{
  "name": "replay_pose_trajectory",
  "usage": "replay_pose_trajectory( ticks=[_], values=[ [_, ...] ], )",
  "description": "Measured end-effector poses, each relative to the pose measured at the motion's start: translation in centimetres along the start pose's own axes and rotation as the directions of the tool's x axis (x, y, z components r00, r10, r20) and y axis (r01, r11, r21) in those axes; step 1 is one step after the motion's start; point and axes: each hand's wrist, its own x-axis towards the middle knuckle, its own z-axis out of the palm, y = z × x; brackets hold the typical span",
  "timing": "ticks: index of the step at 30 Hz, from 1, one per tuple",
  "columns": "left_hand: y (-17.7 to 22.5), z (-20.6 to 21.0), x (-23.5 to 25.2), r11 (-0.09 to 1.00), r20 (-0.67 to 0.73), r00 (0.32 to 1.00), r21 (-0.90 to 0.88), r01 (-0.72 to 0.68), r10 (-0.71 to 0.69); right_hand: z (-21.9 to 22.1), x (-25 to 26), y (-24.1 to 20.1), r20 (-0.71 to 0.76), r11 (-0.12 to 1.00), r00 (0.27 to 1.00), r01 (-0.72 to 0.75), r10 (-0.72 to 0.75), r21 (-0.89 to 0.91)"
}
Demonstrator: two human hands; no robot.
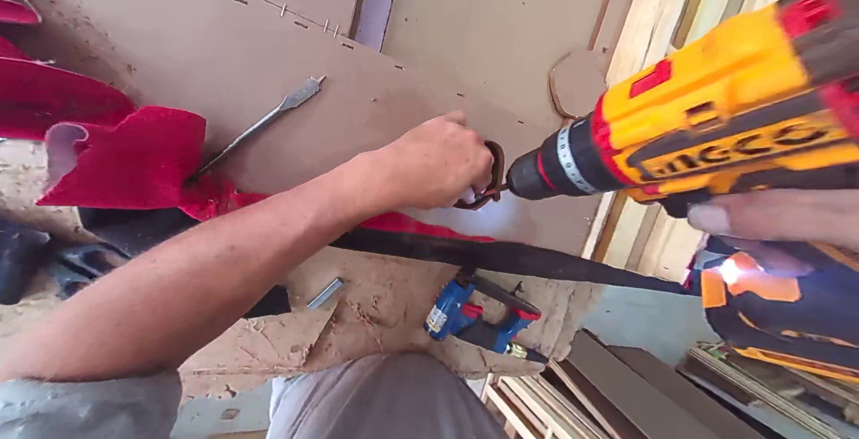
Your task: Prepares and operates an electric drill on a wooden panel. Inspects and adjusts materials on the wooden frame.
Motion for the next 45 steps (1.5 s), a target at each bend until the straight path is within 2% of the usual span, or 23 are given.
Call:
replay_pose_trajectory(
  ticks=[4, 10, 18, 21, 22, 25, 30, 33, 35, 37, 39, 43, 45],
  values=[
    [0.4, 1.4, 0.4, 0.987, -0.021, 0.999, 0.159, -0.035, 0.039, 1.7, 1.1, 1.2, -0.037, 0.997, 0.997, -0.068, 0.069, 0.031],
    [0.4, 1.9, 0.6, 0.977, -0.036, 0.999, 0.214, -0.011, 0.019, 1.4, 2.2, 3.0, -0.048, 0.998, 0.997, 0.065, -0.066, -0.023],
    [0.9, 2.2, 0.8, 0.961, -0.049, 0.997, 0.269, 0.063, -0.052, 1.4, 4.2, 4.1, -0.062, 0.986, 0.988, 0.133, -0.139, -0.100],
    [1.3, 2.1, 1.0, 0.961, 0.020, 0.993, 0.256, 0.105, -0.114, 1.1, 4.9, 4.6, -0.065, 0.974, 0.979, 0.186, -0.195, -0.130],
    [1.5, 2.1, 1.1, 0.959, 0.027, 0.990, 0.253, 0.129, -0.141, 0.7, 5.0, 4.2, -0.033, 0.973, 0.981, 0.184, -0.190, -0.142],
    [2.0, 2.7, 1.3, 0.948, -0.032, 0.979, 0.244, 0.204, -0.202, -1.8, 5.4, 1.5, 0.191, 0.992, 0.981, 0.063, -0.040, -0.113],
    [2.1, 3.0, 1.3, 0.942, -0.066, 0.970, 0.228, 0.245, -0.236, -2.2, 6.6, 1.2, 0.266, 0.992, 0.964, 0.032, 0.002, -0.125],
    [2.1, 2.9, 1.3, 0.944, -0.063, 0.970, 0.223, 0.243, -0.235, -2.5, 6.9, 1.4, 0.256, 0.969, 0.965, 0.115, -0.057, -0.219],
    [2.1, 2.9, 1.3, 0.944, -0.050, 0.969, 0.219, 0.247, -0.242, -2.5, 7.1, 1.6, 0.292, 0.979, 0.955, 0.106, -0.052, -0.172],
    [2.1, 2.9, 1.3, 0.943, -0.039, 0.967, 0.217, 0.253, -0.251, -2.6, 7.7, 1.8, 0.384, 0.992, 0.923, 0.047, 0.003, -0.120],
    [2.1, 2.9, 1.4, 0.941, -0.033, 0.966, 0.222, 0.255, -0.255, -3.2, 8.4, 2.2, 0.474, 0.986, 0.880, 0.048, 0.033, -0.158],
    [2.2, 2.9, 1.5, 0.943, -0.005, 0.965, 0.210, 0.259, -0.264, -3.4, 8.7, 1.7, 0.558, 0.984, 0.828, 0.056, 0.051, -0.172],
    [2.2, 2.8, 1.5, 0.943, -0.009, 0.965, 0.211, 0.259, -0.263, -3.2, 8.5, 1.5, 0.546, 0.977, 0.837, 0.084, 0.038, -0.197]
  ],
)
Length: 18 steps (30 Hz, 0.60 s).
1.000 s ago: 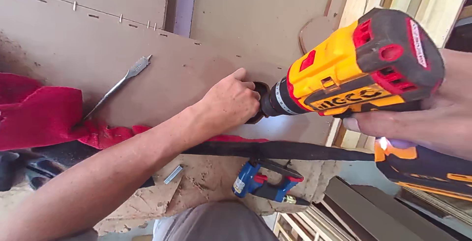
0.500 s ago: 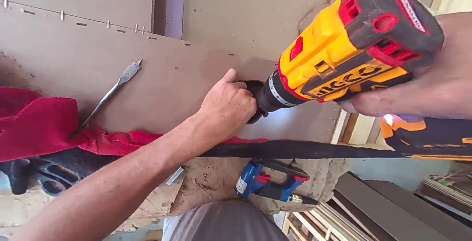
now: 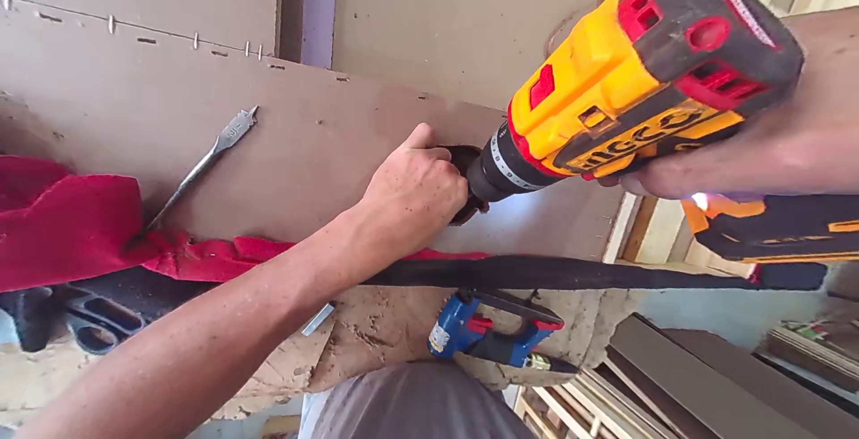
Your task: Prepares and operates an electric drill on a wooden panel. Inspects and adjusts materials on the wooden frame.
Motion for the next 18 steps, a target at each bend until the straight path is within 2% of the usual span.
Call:
replay_pose_trajectory(
  ticks=[6, 11, 15, 18],
  values=[
    [0.1, -0.2, 0.1, 1.000, 0.029, 1.000, 0.004, 0.005, -0.005, -0.5, 0.6, 0.9, -0.006, 0.999, 1.000, 0.026, -0.026, 0.029],
    [0.1, -0.2, 0.2, 1.000, 0.012, 1.000, 0.005, 0.007, -0.007, -1.5, 0.8, 1.4, 0.044, 1.000, 0.999, 0.006, -0.005, -0.022],
    [-0.2, -0.1, 0.1, 0.999, 0.011, 0.999, -0.015, -0.035, 0.035, -0.8, 0.8, 0.7, -0.019, 0.996, 1.000, -0.019, 0.017, -0.091],
    [-1.7, -1.7, -1.3, 0.986, -0.068, 0.992, -0.117, -0.116, 0.108, -2.2, 1.5, 2.8, 0.052, 0.961, 0.999, 0.022, -0.008, -0.277]
  ],
)
